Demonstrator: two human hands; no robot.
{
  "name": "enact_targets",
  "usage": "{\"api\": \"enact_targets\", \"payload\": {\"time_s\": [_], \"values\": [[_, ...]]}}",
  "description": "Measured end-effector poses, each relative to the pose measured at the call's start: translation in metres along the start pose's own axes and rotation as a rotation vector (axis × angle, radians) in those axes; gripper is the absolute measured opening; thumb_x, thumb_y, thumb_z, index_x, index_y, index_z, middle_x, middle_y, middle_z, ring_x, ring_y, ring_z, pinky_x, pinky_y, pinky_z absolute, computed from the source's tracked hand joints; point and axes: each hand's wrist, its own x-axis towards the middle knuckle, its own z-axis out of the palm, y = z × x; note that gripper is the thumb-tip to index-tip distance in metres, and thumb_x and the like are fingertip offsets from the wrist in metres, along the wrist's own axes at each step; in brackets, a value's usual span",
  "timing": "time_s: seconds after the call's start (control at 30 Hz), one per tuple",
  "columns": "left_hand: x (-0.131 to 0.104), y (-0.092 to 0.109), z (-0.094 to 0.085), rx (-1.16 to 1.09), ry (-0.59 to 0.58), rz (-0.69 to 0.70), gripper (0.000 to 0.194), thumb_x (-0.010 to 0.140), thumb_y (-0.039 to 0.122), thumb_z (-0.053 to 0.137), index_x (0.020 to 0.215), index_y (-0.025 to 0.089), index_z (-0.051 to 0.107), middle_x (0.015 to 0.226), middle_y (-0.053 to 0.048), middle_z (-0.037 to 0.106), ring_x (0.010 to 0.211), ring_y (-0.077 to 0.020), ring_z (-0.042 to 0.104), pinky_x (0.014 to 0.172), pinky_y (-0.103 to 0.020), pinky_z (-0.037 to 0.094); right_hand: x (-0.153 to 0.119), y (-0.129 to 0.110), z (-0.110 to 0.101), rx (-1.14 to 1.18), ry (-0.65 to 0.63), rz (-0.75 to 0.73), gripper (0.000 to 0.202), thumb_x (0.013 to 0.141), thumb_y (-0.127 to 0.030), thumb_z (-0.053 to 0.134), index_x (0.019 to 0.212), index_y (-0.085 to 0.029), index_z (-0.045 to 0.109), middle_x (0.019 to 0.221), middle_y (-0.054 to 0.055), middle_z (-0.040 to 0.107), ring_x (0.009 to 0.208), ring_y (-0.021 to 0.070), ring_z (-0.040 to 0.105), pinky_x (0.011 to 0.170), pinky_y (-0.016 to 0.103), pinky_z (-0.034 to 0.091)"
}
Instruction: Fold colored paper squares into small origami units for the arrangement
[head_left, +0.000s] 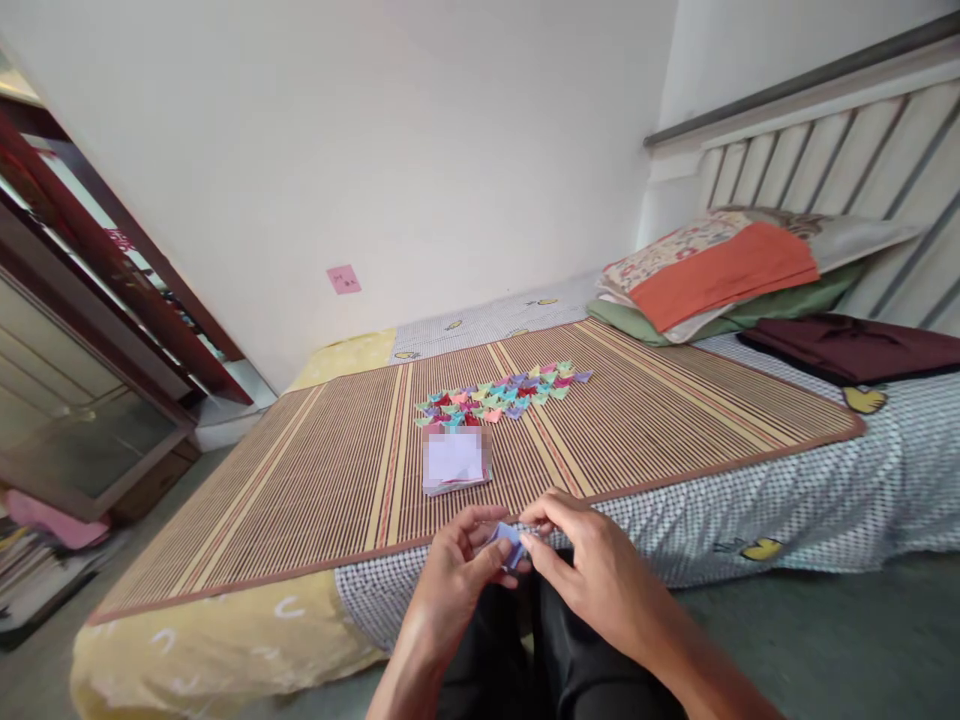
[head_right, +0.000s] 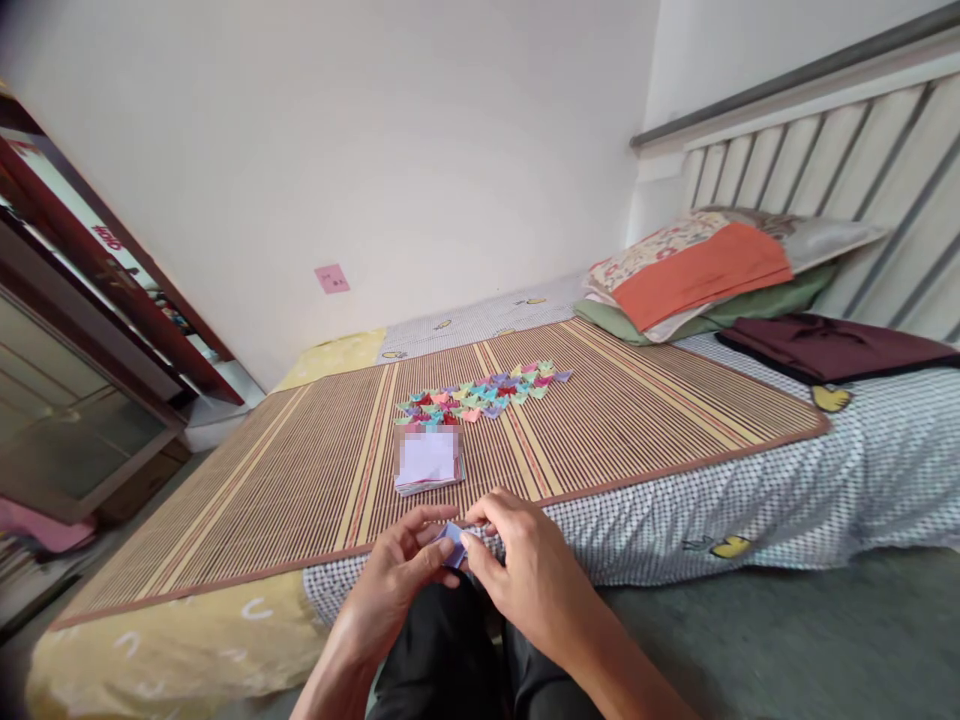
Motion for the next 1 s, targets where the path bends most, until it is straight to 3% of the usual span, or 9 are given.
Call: {"api": "enact_targets", "payload": {"time_s": [0.17, 0.33, 0.5, 0.63, 0.77, 1.0], "values": [[0.002, 0.001, 0.005, 0.032, -0.029, 0.042, 0.053, 0.071, 0.044, 0.096, 0.109, 0.015, 0.073, 0.087, -0.006, 0.077, 0.076, -0.0171, 0.070, 0.066, -0.027, 0.058, 0.005, -0.001, 0.009, -0.163, 0.019, 0.044, 0.022, 0.093, -0.004, 0.059, 0.080, -0.021, 0.058, 0.085, 0.003, 0.070, 0.079, 0.0209, 0.069, 0.071, 0.031, 0.049], [0.002, -0.001, 0.010, 0.041, -0.024, 0.064, 0.051, 0.071, 0.045, 0.096, 0.105, 0.016, 0.073, 0.089, -0.007, 0.078, 0.078, -0.0174, 0.069, 0.068, -0.028, 0.057, 0.006, 0.002, 0.016, -0.271, 0.027, 0.017, 0.022, 0.095, -0.005, 0.058, 0.079, -0.021, 0.057, 0.081, 0.003, 0.069, 0.073, 0.0200, 0.068, 0.069, 0.031, 0.046], [0.000, -0.002, 0.009, 0.028, -0.007, 0.051, 0.050, 0.079, 0.053, 0.088, 0.108, 0.015, 0.075, 0.090, -0.009, 0.077, 0.083, -0.0199, 0.070, 0.073, -0.030, 0.058, 0.005, 0.004, 0.014, -0.294, 0.034, 0.019, 0.023, 0.093, -0.004, 0.057, 0.078, -0.021, 0.056, 0.079, 0.002, 0.068, 0.072, 0.0201, 0.068, 0.067, 0.030, 0.045], [-0.004, -0.001, 0.000, -0.083, 0.031, -0.026, 0.053, 0.083, 0.058, 0.083, 0.112, 0.014, 0.078, 0.106, -0.014, 0.078, 0.094, -0.0250, 0.073, 0.080, -0.037, 0.062, 0.005, 0.004, 0.010, -0.257, 0.066, 0.021, 0.023, 0.091, -0.003, 0.057, 0.077, -0.022, 0.056, 0.079, 0.002, 0.069, 0.069, 0.0188, 0.067, 0.066, 0.030, 0.044], [-0.006, -0.005, -0.007, -0.182, -0.056, -0.105, 0.048, 0.082, 0.051, 0.087, 0.110, 0.012, 0.081, 0.103, -0.016, 0.080, 0.091, -0.0248, 0.075, 0.082, -0.036, 0.062, 0.004, 0.005, 0.010, -0.275, 0.061, 0.021, 0.024, 0.092, -0.005, 0.055, 0.076, -0.022, 0.054, 0.076, 0.002, 0.068, 0.066, 0.0182, 0.066, 0.064, 0.029, 0.043], [-0.006, -0.030, 0.004, -0.461, -0.111, -0.148, 0.048, 0.091, 0.051, 0.079, 0.120, 0.012, 0.078, 0.109, -0.018, 0.081, 0.097, -0.0299, 0.079, 0.088, -0.040, 0.062, 0.005, 0.002, 0.017, -0.232, 0.001, 0.082, 0.021, 0.097, -0.010, 0.052, 0.080, -0.021, 0.058, 0.080, 0.003, 0.071, 0.068, 0.0182, 0.069, 0.063, 0.028, 0.044]]}}
